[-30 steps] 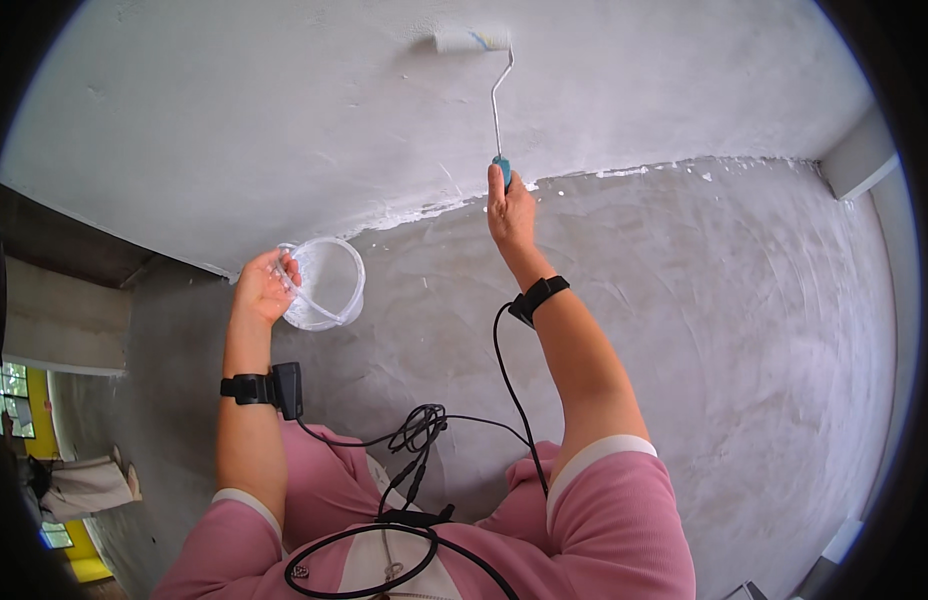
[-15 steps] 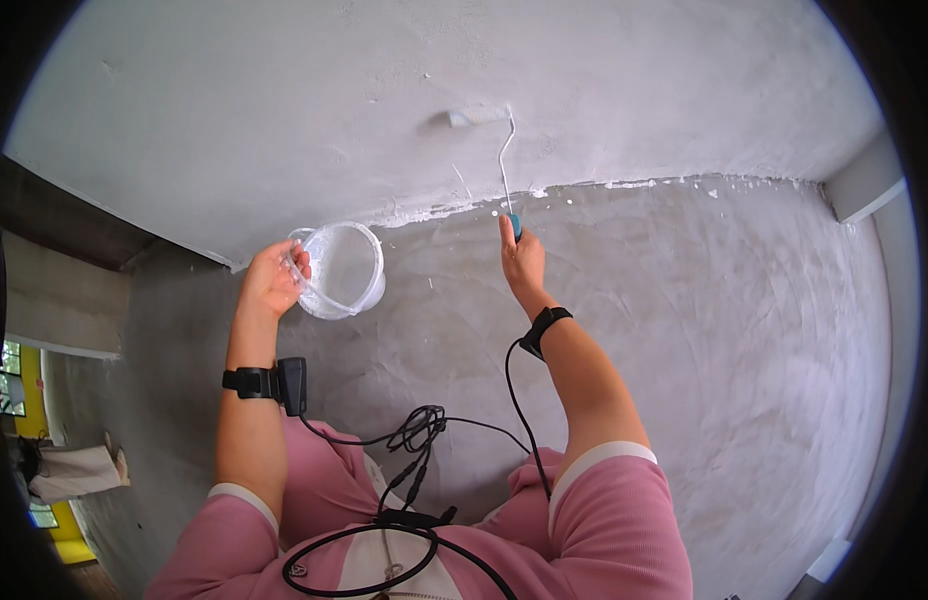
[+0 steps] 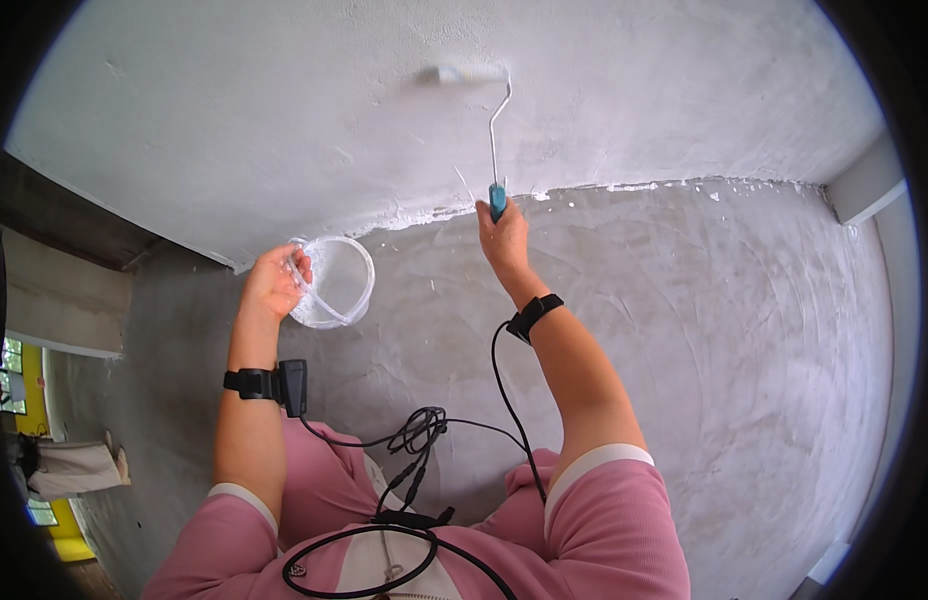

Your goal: Using a paint roller to apply white paint to an interior wall.

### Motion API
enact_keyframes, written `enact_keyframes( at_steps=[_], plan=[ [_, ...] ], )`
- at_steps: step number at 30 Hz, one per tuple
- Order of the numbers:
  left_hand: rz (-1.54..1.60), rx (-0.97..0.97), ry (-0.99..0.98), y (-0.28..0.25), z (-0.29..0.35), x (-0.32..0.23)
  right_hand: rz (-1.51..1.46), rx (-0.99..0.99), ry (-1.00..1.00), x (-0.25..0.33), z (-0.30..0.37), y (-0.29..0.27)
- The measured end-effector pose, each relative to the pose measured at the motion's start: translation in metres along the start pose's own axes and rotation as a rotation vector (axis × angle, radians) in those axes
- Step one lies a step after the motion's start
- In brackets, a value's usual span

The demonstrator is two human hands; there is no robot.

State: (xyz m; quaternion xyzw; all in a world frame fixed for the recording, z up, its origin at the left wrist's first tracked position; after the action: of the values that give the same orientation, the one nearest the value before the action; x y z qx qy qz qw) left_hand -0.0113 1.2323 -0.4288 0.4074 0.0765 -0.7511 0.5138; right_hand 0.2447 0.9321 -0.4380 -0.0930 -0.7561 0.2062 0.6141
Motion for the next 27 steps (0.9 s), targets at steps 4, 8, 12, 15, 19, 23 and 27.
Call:
enact_keyframes(
  at_steps=[4,8,12,15,19,23,27],
  plan=[
    [0.010,0.005,-0.002,-0.002,0.000,-0.002,0.132,0.120,0.079,-0.049,0.020,0.009],
    [0.017,0.043,0.011,0.002,0.003,-0.003,0.170,0.101,0.147,-0.056,0.026,0.003],
    [0.022,0.018,0.014,0.004,0.004,-0.002,0.151,-0.017,-0.017,0.002,0.009,-0.012],
    [0.016,0.001,0.002,0.001,0.004,0.000,0.087,-0.045,-0.122,0.058,0.003,-0.015],
    [-0.005,-0.004,-0.003,0.000,0.000,0.001,-0.068,0.007,-0.236,0.084,0.005,-0.003],
    [0.003,0.010,-0.006,-0.002,-0.002,0.000,-0.086,0.166,-0.142,0.054,0.015,0.018],
    [0.005,0.025,0.011,0.000,0.001,-0.003,-0.017,0.223,-0.055,-0.008,0.029,0.029]
  ],
)
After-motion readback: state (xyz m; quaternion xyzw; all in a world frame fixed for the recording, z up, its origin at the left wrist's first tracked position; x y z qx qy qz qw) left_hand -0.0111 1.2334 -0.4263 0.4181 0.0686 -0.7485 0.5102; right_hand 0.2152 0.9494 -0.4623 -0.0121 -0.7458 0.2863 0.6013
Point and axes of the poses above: each hand's wrist, its own z-axis away from the middle knuckle, its own y-axis out of the palm, x = y × z, the point moved 9 cm from there along -z, towards the middle knuckle, and after that the axes turned 1 degree about -z, right-handed, at the moved point
